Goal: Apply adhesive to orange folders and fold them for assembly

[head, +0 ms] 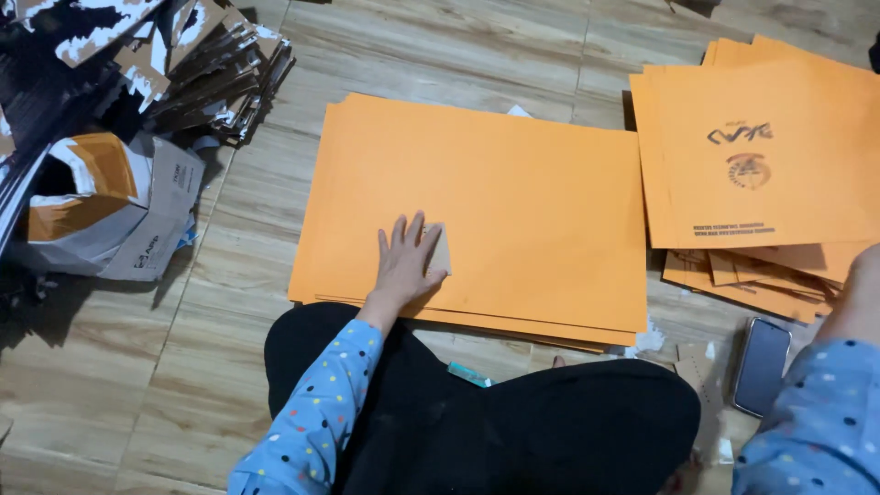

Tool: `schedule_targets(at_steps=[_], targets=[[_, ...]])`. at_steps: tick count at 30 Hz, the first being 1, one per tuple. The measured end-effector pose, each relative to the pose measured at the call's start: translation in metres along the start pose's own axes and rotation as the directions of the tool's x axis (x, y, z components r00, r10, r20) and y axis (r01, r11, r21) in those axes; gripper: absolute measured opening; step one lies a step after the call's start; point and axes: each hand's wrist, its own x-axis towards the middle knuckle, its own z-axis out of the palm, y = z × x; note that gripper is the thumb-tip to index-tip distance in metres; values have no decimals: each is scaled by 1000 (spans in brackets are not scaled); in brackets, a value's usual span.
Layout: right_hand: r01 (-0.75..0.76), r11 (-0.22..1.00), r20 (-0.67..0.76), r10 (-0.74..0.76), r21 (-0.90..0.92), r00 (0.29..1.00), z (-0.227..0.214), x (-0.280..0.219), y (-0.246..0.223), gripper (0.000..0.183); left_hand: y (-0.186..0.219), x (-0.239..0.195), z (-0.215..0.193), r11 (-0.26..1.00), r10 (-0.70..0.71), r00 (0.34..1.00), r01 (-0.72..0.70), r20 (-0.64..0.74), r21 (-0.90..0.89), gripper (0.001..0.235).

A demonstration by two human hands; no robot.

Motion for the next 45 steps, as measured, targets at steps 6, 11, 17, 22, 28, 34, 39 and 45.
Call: schedule_targets(at_steps=[6, 11, 17, 22, 28, 34, 39, 45], targets=[[-14, 999, 519, -4, 31, 855, 21, -150, -137, 22, -13, 12, 15, 990, 58, 996, -65, 62, 129, 71], [-22, 911, 660, 315, -411, 682, -8, -227, -249, 76, -45, -4, 5, 989, 7, 999, 0, -46, 149, 75], [-44, 840, 588, 414, -541, 695, -12, -226, -248, 98, -115, -39, -4, 980, -166, 972, 182, -166, 86, 79], [-79, 842, 578, 431, -533, 694, -20, -223, -261, 94, -124, -61, -28, 957, -287, 936, 269, -205, -110, 82], [24, 794, 468, 334, -608, 819, -18, -228, -249, 86, -159, -68, -35, 894, -443, 826, 379, -350, -238, 76], [-339, 851, 446, 505, -402, 739, -27, -217, -260, 45, -185, -48, -4, 852, -524, 791, 491, -317, -182, 82], [-252, 875, 533, 457, -413, 712, -16, -221, -263, 49, -109, -36, -29, 871, -412, 801, 486, -434, 72, 20], [-244, 901, 510, 409, -360, 757, -17, -219, -270, 43, -104, -23, -18, 742, -561, 760, 638, -329, 207, 44]])
